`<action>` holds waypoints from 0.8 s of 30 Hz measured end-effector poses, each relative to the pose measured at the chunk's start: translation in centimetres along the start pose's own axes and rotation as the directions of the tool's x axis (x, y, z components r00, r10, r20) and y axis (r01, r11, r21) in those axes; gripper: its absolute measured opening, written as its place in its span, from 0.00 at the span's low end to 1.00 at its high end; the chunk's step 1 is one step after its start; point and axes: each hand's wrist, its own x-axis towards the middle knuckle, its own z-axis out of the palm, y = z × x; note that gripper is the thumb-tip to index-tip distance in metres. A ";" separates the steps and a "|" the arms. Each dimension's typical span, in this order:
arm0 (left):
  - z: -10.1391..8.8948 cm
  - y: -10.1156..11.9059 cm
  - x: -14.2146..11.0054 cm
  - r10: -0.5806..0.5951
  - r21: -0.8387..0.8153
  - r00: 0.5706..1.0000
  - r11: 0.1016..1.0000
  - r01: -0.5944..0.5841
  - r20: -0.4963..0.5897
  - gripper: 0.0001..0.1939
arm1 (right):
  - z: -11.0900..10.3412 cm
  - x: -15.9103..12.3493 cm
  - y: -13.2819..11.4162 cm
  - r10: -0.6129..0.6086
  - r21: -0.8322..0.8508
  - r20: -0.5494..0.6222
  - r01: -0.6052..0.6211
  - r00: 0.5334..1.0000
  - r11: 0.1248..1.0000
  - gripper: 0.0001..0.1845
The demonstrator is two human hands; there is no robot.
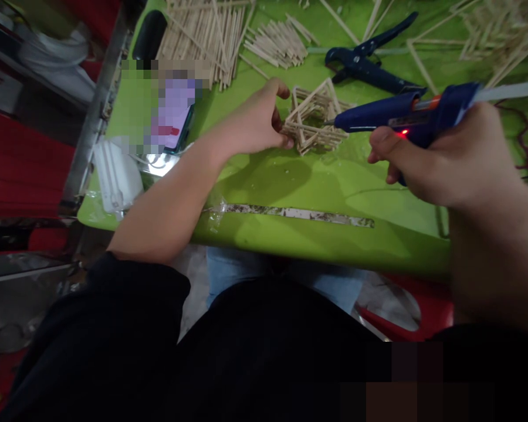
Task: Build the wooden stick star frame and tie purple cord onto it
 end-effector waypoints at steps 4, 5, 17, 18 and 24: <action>0.0 -0.1 0.1 0.021 0.013 1.000 1.000 -0.022 0.007 0.44 | 0.2 -0.1 0.0 -0.048 0.026 -0.022 0.048 0.999 0.998 0.30; -0.1 -0.1 0.1 0.026 0.011 0.999 1.000 -0.026 0.019 0.45 | 0.2 -0.1 -0.1 -0.057 0.045 -0.031 0.059 0.998 0.997 0.32; 0.2 -0.1 0.1 0.050 -0.022 0.999 0.999 -0.050 -0.005 0.48 | 2.3 -0.7 0.1 -0.090 0.163 -0.069 0.100 0.994 0.982 0.36; 0.3 -0.2 0.1 0.057 -0.016 0.998 0.998 -0.057 -0.015 0.48 | 2.6 -0.8 0.1 -0.074 0.168 -0.065 0.084 0.995 0.982 0.36; 0.7 -0.3 0.6 -0.011 -0.011 0.999 1.000 0.010 -0.045 0.57 | 3.0 -1.4 0.2 0.028 0.145 0.016 -0.030 0.999 0.989 0.30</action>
